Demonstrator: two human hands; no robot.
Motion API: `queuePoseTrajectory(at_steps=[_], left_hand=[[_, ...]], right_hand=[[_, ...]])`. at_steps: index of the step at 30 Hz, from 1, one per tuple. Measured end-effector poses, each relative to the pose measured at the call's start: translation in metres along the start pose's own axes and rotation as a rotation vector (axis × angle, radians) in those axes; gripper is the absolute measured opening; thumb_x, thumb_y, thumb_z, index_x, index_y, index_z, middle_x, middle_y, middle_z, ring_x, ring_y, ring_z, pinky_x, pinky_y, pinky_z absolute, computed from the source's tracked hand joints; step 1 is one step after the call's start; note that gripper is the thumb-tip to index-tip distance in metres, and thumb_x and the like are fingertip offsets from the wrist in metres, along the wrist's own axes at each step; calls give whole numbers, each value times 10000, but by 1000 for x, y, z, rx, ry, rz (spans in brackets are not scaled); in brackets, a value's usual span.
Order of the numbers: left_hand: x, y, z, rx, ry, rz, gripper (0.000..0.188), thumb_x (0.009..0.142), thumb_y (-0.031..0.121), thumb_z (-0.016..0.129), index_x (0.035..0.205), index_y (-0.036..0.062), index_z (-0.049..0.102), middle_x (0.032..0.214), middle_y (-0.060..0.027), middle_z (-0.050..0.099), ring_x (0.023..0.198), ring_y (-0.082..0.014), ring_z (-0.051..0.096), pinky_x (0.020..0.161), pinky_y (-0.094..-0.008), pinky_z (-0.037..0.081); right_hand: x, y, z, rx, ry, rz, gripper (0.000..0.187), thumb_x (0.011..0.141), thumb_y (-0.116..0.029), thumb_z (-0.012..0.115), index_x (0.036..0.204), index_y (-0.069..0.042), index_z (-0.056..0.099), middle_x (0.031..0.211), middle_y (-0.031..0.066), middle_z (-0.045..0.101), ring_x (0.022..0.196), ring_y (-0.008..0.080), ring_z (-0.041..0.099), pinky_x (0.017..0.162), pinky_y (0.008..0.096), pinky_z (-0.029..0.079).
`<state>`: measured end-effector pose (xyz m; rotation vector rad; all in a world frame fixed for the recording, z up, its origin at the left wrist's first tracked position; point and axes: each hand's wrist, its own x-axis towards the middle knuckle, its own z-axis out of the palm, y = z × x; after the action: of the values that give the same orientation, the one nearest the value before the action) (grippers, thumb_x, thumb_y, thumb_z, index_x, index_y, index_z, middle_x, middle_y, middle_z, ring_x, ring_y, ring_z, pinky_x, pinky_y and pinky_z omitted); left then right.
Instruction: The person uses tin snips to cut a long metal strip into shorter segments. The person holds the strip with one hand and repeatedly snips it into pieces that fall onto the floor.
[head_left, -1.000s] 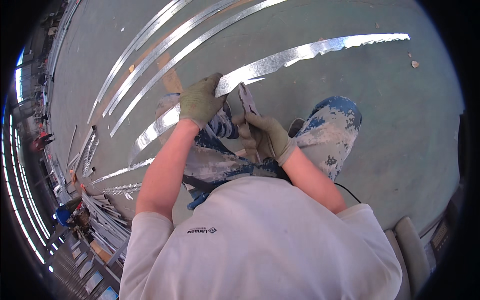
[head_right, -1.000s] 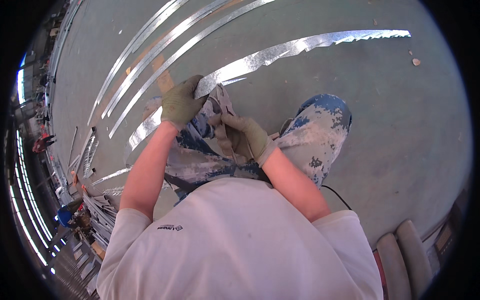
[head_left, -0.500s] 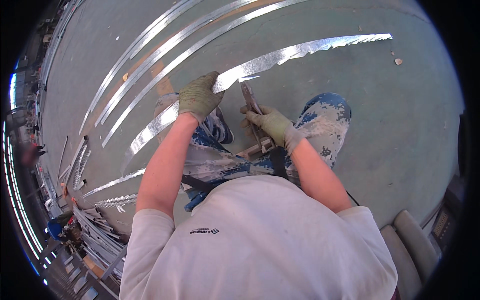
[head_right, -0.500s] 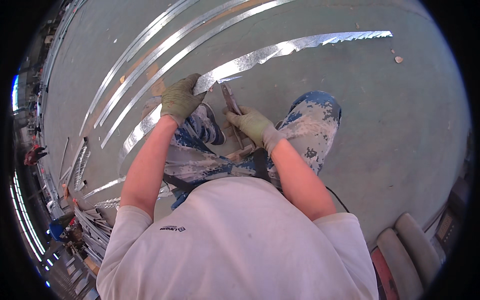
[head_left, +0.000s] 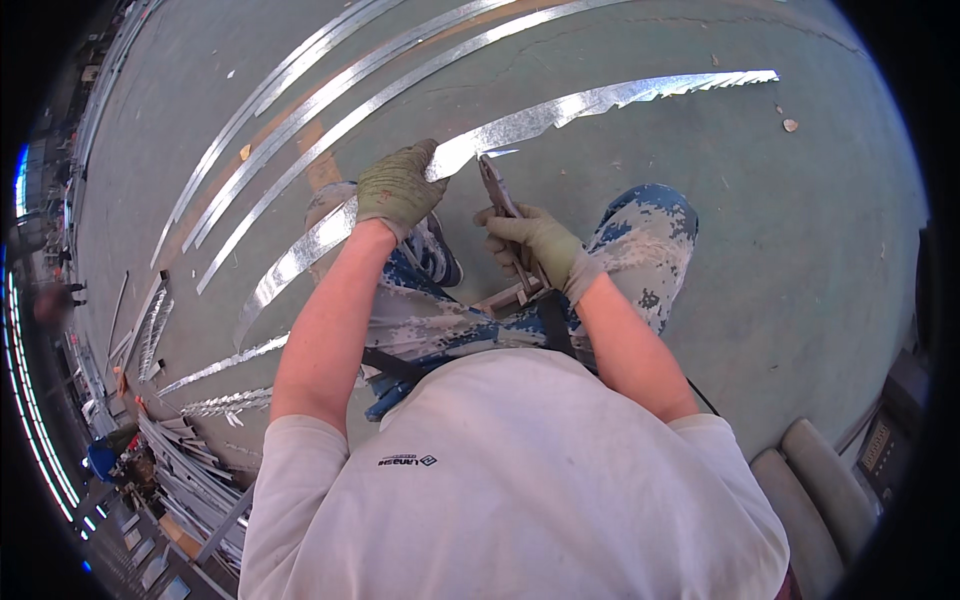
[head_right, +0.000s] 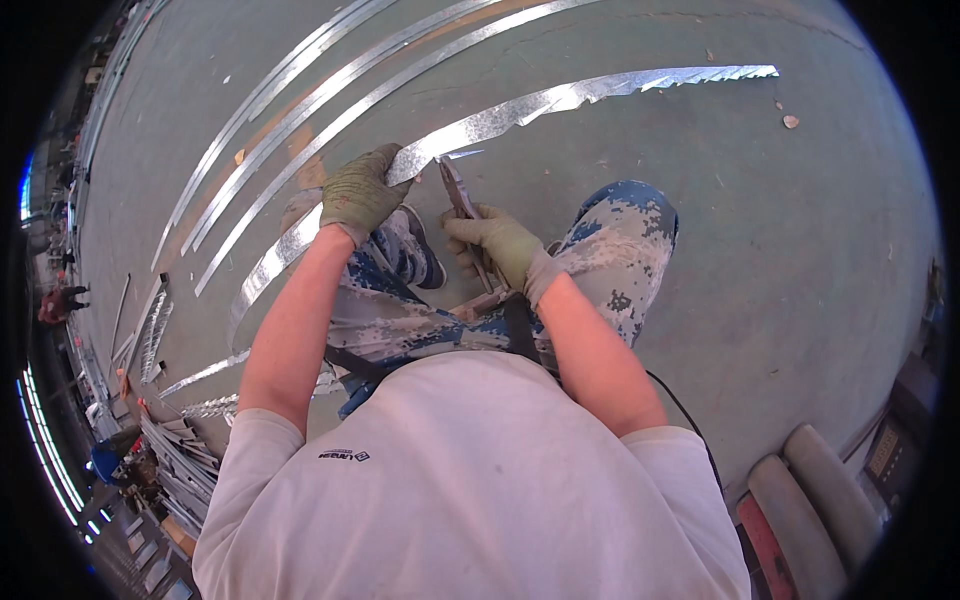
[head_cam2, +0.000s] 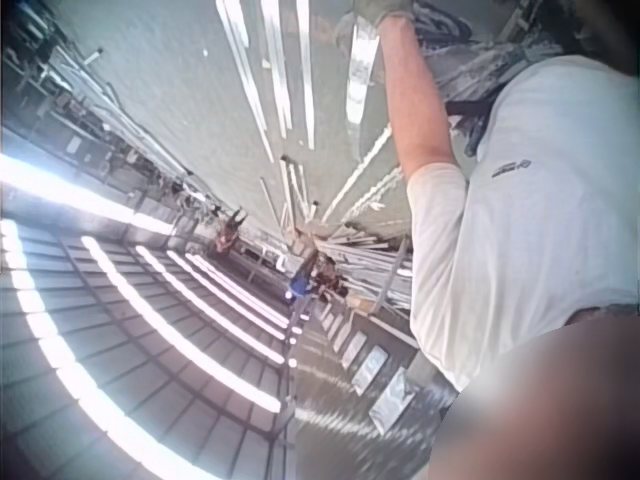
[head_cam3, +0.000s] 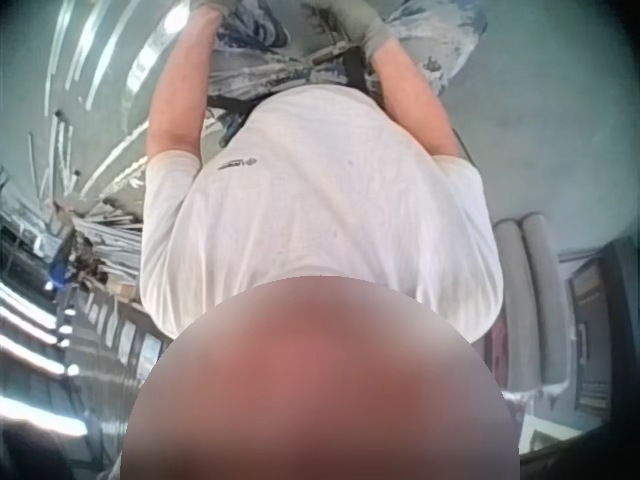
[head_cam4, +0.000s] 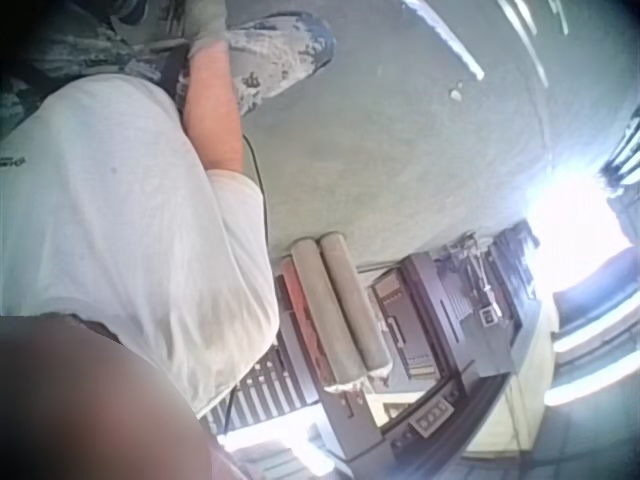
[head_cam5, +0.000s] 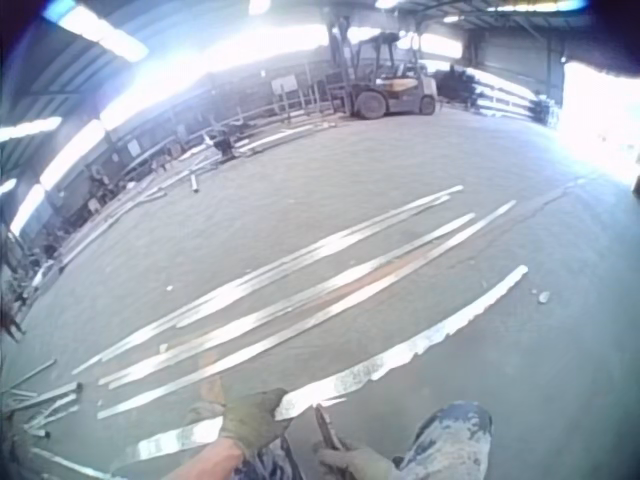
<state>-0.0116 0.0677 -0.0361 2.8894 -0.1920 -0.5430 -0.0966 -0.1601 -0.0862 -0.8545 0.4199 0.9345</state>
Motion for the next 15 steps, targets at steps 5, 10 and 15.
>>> queuePoseTrajectory(at_steps=[5,10,15], left_hand=[[1,-6,6,-11,30,20,601,925,432,725,1456,163,638,1340,-142,727,1242,-335,690,1050,-457,539],[-1,-1,1,10,24,17,598,935,434,715,1465,172,631,1352,-132,723,1253,-329,686,1055,-456,537],[-3,-2,2,6,56,38,575,939,417,718,1456,180,636,1351,-118,726,1243,-325,692,1051,-463,542]], right_hand=[[-4,0,-3,191,-114,16,228,986,-206,750,1156,-103,641,765,-36,520,564,70,455,471,257,340],[-4,-5,13,-32,118,15,202,959,-206,749,1095,-122,625,727,-33,497,527,76,429,439,267,302],[-1,-4,31,-292,353,-57,120,979,-218,722,1019,-125,658,701,-29,507,507,73,420,429,275,291]])
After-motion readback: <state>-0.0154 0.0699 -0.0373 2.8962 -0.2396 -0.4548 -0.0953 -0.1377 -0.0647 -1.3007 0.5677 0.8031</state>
